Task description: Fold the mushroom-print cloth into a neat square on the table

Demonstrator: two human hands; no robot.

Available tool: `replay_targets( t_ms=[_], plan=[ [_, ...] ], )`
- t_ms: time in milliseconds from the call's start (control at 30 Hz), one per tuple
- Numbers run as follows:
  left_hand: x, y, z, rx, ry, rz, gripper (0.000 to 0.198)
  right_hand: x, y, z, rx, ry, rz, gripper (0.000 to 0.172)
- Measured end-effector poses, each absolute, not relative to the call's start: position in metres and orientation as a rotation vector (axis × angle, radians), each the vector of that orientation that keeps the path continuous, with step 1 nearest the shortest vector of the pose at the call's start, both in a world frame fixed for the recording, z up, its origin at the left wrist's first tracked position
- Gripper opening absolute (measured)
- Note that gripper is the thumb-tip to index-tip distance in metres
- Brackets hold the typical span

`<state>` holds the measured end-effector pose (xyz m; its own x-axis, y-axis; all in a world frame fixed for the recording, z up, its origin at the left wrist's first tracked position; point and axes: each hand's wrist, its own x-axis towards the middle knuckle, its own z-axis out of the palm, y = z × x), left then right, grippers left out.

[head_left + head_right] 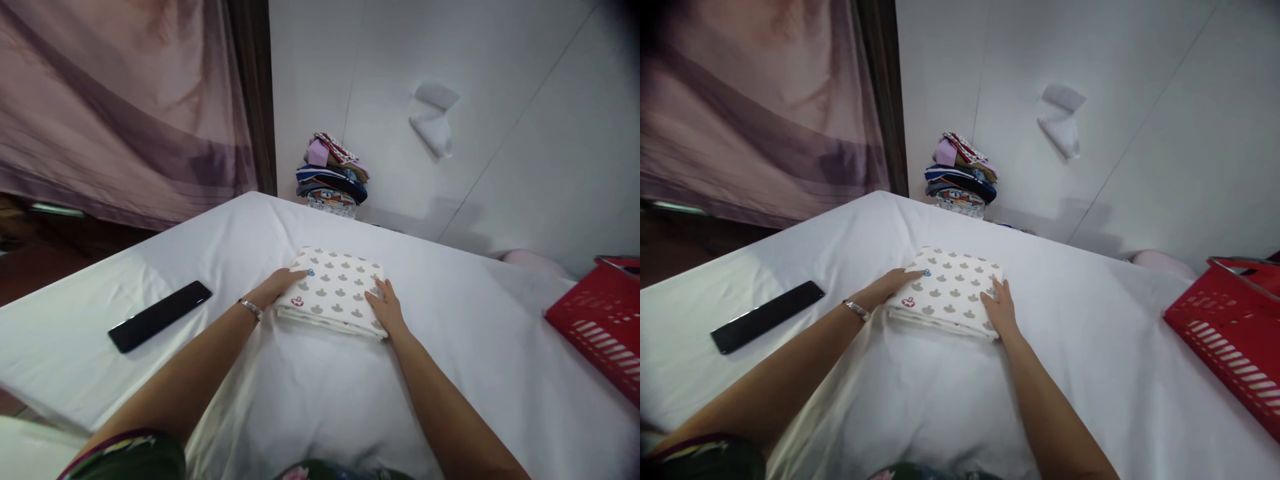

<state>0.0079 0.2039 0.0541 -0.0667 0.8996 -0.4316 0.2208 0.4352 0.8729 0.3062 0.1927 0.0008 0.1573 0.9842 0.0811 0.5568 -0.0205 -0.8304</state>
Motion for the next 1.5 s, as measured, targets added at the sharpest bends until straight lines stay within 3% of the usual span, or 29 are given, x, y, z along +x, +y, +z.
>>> replay_targets(
  t_ms=[333,467,667,867,1233,1500],
  plan=[
    [0.020,0.154,0.060,0.702,1.474,0.924,0.058,0.310,0.187,0.010,-1.579,-1.482,0.847,0.056],
    [0.046,0.099,0.057,0.652,1.266,0.967,0.057,0.335,0.187,0.031,-1.616,-1.779,0.830,0.049],
    [0.043,0.044,0.055,0.607,1.189,0.849,0.055,0.343,0.166,0.071,-1.647,-2.346,0.531,0.047],
    [0.023,0.066,0.061,0.631,1.337,1.010,0.056,0.280,0.146,0.067,-1.351,-2.473,0.320,0.055],
    [0.028,0.113,0.044,0.552,1.363,1.305,0.047,0.261,0.146,0.038,-1.659,-2.568,0.150,0.053],
    [0.022,0.122,0.031,0.588,1.333,1.418,0.074,0.257,0.151,0.046,-1.728,-2.537,0.303,0.052]
  ],
)
